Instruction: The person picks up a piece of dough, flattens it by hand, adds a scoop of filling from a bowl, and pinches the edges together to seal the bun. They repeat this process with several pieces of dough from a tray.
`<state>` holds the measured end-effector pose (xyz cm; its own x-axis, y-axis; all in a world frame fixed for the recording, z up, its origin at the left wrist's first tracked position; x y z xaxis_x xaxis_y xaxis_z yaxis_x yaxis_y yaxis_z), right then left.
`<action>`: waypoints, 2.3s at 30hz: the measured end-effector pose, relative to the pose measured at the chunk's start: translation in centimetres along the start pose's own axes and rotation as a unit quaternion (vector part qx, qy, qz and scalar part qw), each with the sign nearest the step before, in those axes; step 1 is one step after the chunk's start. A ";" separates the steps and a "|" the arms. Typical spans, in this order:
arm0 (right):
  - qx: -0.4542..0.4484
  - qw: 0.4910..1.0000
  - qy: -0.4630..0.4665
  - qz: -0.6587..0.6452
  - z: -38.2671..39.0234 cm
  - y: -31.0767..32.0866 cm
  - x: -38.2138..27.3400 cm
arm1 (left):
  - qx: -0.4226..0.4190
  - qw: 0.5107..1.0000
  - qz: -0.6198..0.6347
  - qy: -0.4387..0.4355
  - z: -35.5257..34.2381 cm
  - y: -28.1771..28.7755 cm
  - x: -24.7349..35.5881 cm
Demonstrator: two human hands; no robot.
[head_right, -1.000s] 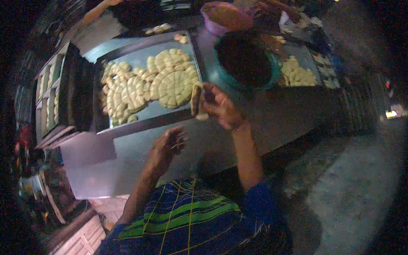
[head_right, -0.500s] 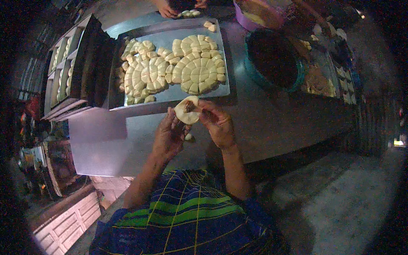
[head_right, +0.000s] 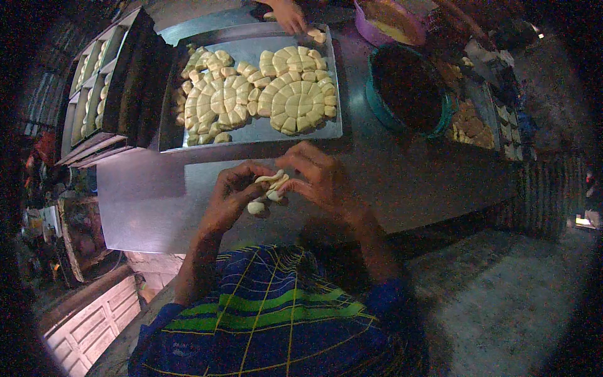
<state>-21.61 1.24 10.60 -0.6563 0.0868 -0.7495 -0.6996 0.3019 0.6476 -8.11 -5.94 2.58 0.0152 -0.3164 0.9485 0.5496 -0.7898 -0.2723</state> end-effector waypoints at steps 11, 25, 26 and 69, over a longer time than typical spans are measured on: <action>0.051 0.974 0.182 0.123 1.3 -1.0 -4.6 | 0.028 0.973 0.202 0.107 0.1 1.4 -4.2; 0.218 0.963 -0.133 -0.087 3.1 -2.5 -1.3 | 0.055 0.985 0.163 -0.025 0.5 1.2 -1.9; 0.210 0.958 -0.153 -0.125 3.0 -2.4 -0.7 | 0.045 0.985 0.161 -0.027 0.5 1.0 -1.5; -0.056 0.959 -0.203 -0.190 4.4 -7.3 5.2 | 0.015 0.997 -0.074 -0.009 3.1 1.1 -3.6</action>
<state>-18.63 3.69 1.37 -0.2004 0.3598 -0.9113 -0.9070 0.2836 0.3114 -4.99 -4.03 -0.62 -0.0526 -0.1887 0.9806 0.5721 -0.8105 -0.1253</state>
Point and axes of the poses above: each hand's wrist, its own z-axis away from the middle knuckle, its own y-axis out of the back of the hand, x = y × z, the point moved 8 cm from there along -z, towards the middle knuckle, and after that the axes turned 11 degrees about -y, right-handed, at the moved point
